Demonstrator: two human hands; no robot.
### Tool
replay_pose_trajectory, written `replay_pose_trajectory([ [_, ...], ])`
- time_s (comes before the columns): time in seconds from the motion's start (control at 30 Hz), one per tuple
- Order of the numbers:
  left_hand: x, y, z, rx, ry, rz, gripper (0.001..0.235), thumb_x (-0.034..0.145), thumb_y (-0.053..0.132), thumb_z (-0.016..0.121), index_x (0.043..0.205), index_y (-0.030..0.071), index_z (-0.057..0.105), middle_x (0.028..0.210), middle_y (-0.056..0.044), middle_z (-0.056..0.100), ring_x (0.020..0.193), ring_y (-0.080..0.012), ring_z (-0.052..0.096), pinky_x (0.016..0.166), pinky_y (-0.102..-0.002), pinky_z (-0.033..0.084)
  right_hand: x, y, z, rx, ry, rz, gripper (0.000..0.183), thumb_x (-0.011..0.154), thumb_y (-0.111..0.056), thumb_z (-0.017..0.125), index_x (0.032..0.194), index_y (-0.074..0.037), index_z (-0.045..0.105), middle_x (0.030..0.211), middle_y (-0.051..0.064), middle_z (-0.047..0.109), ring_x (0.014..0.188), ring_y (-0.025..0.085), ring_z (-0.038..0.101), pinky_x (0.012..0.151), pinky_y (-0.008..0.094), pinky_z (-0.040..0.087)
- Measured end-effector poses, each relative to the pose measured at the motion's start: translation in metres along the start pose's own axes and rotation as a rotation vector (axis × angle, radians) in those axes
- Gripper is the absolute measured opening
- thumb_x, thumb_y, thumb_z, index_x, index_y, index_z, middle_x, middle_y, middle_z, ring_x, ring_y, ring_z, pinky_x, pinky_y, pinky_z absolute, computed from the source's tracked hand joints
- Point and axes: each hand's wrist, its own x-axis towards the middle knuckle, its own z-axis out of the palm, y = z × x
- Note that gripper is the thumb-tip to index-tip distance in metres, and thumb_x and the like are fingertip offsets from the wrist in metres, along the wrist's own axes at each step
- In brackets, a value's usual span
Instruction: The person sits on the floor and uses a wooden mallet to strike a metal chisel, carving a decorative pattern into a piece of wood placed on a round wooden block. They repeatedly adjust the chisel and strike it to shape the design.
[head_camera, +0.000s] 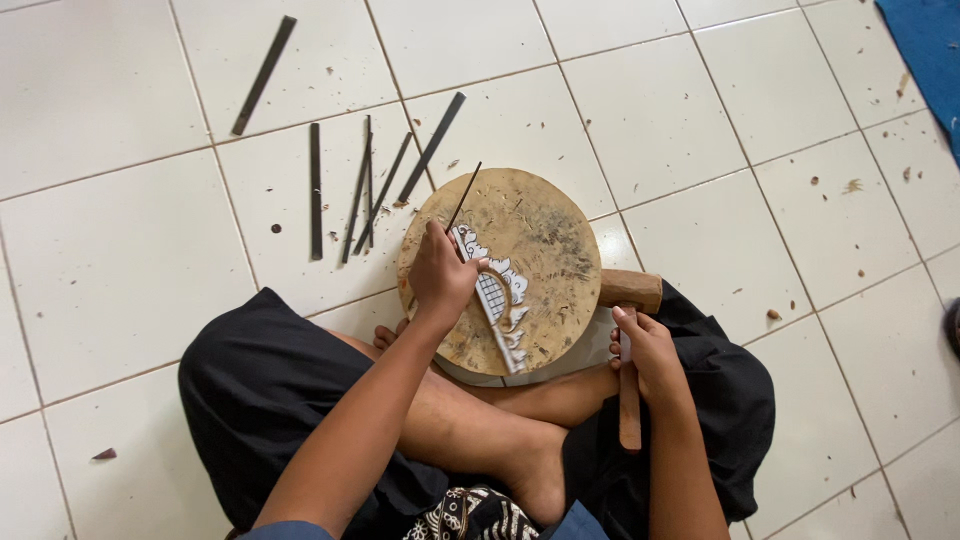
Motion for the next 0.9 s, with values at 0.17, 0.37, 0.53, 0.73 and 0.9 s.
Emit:
replay_pose_trajectory([
  [0.17,0.007,-0.015,0.004,0.015,0.032,-0.039,0.053,0.079,0.026,0.087,0.105,0.011,0.044,0.107,-0.017,0.067,0.110,-0.0421,0.067,0.093,-0.058,0.053,-0.012,-0.011,0.007,0.025,0.002,-0.016,0.040,0.102,-0.026,0.071,0.125,0.004,0.058,0.078,0.009,0.051,0.060,0.019,0.054,0.041,0.031,0.044],
  [0.37,0.005,-0.015,0.014,0.193,0.147,0.027,0.060,0.082,0.047,0.083,0.111,0.010,0.045,0.115,-0.019,0.059,0.112,-0.0396,0.065,0.091,-0.053,0.056,-0.002,0.003,0.000,0.054,-0.010,-0.023,0.036,0.101,-0.026,0.072,0.120,0.001,0.060,0.076,0.008,0.051,0.058,0.018,0.056,0.039,0.031,0.046],
  [0.53,-0.004,-0.006,0.016,0.270,0.123,0.023,0.074,0.076,0.056,0.088,0.112,0.005,0.048,0.120,-0.024,0.052,0.114,-0.0395,0.063,0.096,-0.051,0.056,-0.018,-0.010,0.004,0.052,-0.008,-0.024,0.031,0.101,-0.026,0.071,0.116,-0.001,0.061,0.076,0.008,0.050,0.058,0.017,0.055,0.040,0.030,0.046],
  [0.73,0.008,-0.027,0.017,0.236,0.101,-0.061,0.095,0.059,0.061,0.093,0.113,0.002,0.042,0.122,-0.028,0.049,0.123,-0.0463,0.052,0.105,-0.050,0.043,-0.013,-0.007,0.003,0.059,-0.031,-0.018,0.038,0.101,-0.028,0.072,0.122,0.001,0.059,0.076,0.008,0.051,0.058,0.018,0.055,0.041,0.030,0.045],
  [0.9,0.022,-0.027,0.079,0.307,0.330,0.859,0.057,0.091,0.065,0.059,0.073,0.011,0.055,0.071,-0.009,0.052,0.072,-0.0320,0.061,0.066,-0.046,0.048,-0.018,-0.012,0.001,0.071,-0.020,-0.002,0.041,0.101,-0.027,0.072,0.127,-0.001,0.055,0.077,0.008,0.051,0.059,0.018,0.056,0.041,0.031,0.046],
])
